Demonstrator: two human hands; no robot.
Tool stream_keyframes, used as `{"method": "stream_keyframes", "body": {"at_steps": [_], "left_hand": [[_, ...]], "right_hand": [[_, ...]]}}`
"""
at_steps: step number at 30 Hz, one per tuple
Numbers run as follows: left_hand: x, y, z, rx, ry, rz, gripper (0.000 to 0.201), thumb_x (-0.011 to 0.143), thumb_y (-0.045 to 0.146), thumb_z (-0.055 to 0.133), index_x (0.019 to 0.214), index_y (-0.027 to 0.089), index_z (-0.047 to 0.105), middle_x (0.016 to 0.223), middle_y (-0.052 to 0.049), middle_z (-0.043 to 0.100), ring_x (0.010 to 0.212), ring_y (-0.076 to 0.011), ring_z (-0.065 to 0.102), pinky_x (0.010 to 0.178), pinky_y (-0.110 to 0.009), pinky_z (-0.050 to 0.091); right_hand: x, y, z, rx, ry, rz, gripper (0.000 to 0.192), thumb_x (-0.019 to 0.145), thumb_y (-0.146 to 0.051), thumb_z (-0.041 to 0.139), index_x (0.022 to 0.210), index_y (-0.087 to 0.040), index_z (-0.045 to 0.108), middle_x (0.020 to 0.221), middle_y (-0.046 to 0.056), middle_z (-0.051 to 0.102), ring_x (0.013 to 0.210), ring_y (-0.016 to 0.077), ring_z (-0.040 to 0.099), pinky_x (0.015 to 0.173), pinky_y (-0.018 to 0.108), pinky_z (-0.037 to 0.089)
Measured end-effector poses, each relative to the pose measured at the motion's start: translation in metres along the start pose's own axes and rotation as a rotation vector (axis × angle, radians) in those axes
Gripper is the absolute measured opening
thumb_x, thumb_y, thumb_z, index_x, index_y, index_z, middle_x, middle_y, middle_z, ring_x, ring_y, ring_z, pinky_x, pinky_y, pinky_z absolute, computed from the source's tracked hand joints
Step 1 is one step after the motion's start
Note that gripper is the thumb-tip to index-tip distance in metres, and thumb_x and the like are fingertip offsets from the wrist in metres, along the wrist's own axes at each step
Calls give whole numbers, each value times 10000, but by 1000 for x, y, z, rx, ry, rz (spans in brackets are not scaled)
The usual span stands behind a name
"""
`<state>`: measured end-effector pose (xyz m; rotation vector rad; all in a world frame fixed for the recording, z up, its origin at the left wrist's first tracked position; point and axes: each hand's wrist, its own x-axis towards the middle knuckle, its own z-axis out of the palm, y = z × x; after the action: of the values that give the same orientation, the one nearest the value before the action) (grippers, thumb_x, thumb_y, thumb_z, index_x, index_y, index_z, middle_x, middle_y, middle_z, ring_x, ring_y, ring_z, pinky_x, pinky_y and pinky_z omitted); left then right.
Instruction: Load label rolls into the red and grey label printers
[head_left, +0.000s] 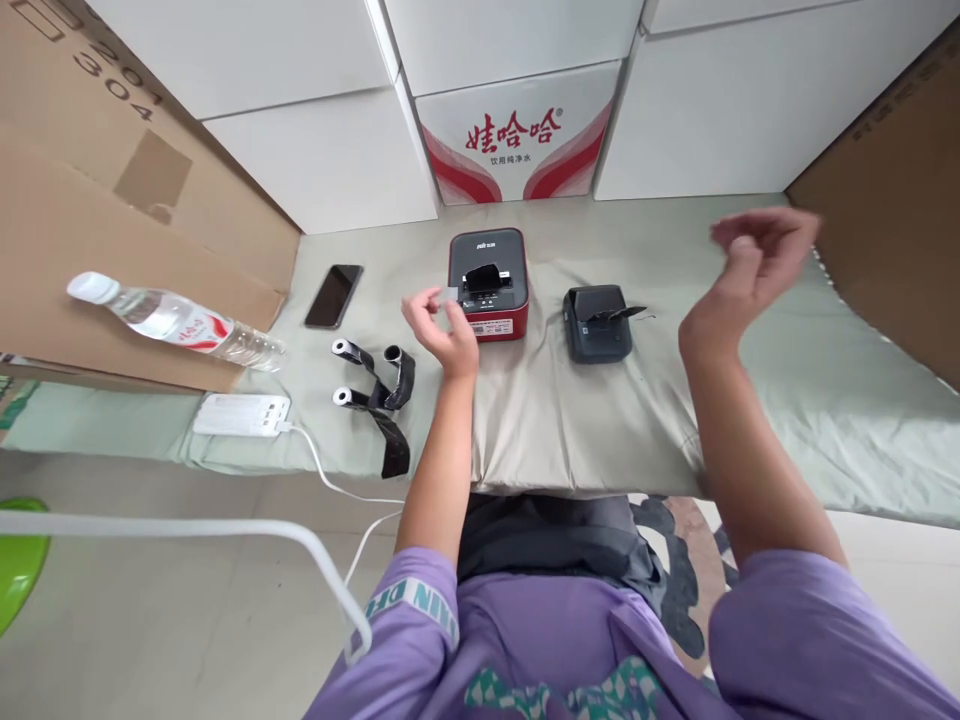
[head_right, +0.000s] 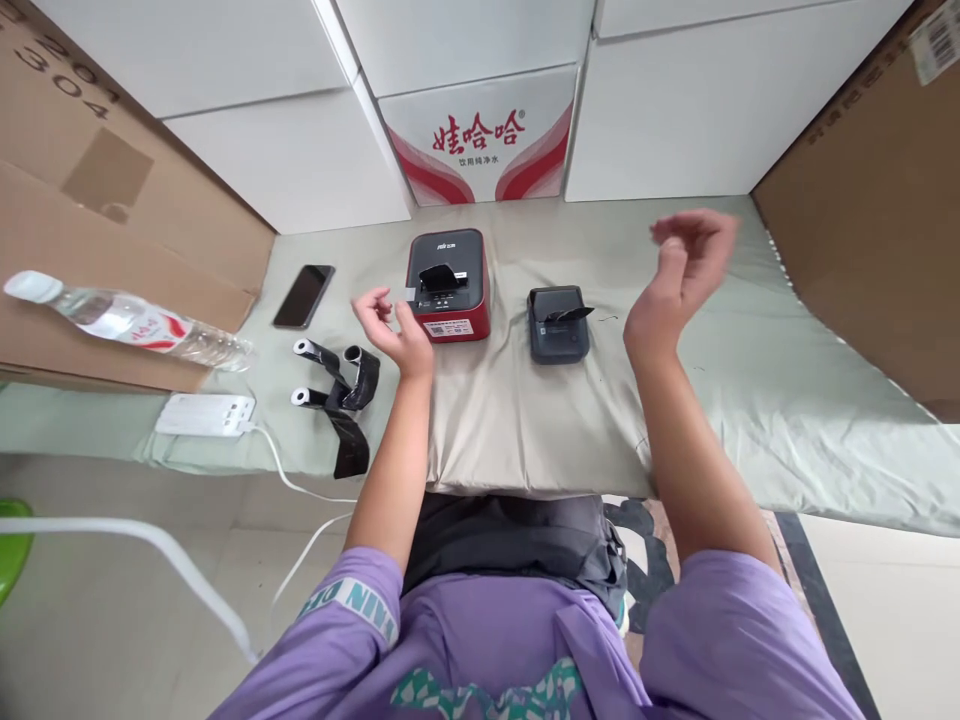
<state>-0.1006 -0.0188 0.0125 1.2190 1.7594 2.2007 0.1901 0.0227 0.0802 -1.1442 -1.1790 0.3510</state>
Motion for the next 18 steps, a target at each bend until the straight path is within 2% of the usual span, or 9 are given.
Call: {"method": "stream_keyframes", "body": {"at_steps": [2, 4, 6, 8, 10, 12, 18], "left_hand": [[-21, 11, 4, 27, -169, 141, 244, 991, 453, 581, 1013, 231, 680, 1001, -70, 671, 1028, -212, 683, 987, -361, 534], [-45, 22, 14, 13, -420, 180, 253, 987, 484, 610, 990, 245, 692, 874, -42, 666, 840, -190, 677, 863, -332, 546], [-66, 29, 29, 15, -637, 98, 280, 982, 491, 639, 1110, 252, 709, 820, -21, 673, 738, -179, 662, 804, -316, 539], [-80, 30, 42, 47, -761, -23, 382, 977, 503, 667, 1253, 240, 693, 824, -23, 689, 740, -194, 677, 824, -326, 544], [-85, 27, 51, 91, -811, -90, 450, 977, 523, 676, 1305, 215, 690, 884, -55, 717, 813, -228, 706, 881, -360, 553], [-85, 24, 54, 122, -818, -88, 459, 983, 540, 668, 1289, 202, 716, 962, -91, 739, 890, -254, 717, 929, -389, 555], [-83, 28, 46, 135, -788, -51, 533, 990, 633, 615, 1257, 201, 774, 1049, -115, 742, 861, -235, 696, 952, -386, 556]], "right_hand": [[-3, 40, 1, 60, -28, 191, 382, 989, -556, 432, 1153, -308, 672, 1180, 150, 707, 1144, 321, 718, 999, 511, 570], [-15, 70, 10, 118, -185, 356, 387, 963, -589, 471, 1136, -292, 651, 1120, 103, 725, 1078, 276, 737, 993, 496, 588], [-30, 84, 22, 157, -292, 380, 399, 941, -605, 518, 1142, -282, 636, 1148, 83, 735, 1105, 253, 727, 1040, 484, 574], [-41, 86, 30, 178, -330, 364, 426, 935, -628, 535, 1163, -278, 622, 1218, 85, 728, 1167, 246, 706, 1089, 479, 549], [-48, 83, 33, 197, -338, 378, 466, 943, -665, 515, 1195, -282, 604, 1287, 95, 700, 1207, 245, 693, 1095, 477, 545], [-50, 79, 32, 213, -341, 408, 503, 954, -705, 479, 1224, -295, 588, 1335, 102, 669, 1223, 246, 690, 1071, 473, 559], [-54, 75, 29, 200, -320, 424, 543, 963, -757, 432, 1231, -308, 577, 1354, 104, 638, 1253, 244, 669, 1065, 466, 568]]}}
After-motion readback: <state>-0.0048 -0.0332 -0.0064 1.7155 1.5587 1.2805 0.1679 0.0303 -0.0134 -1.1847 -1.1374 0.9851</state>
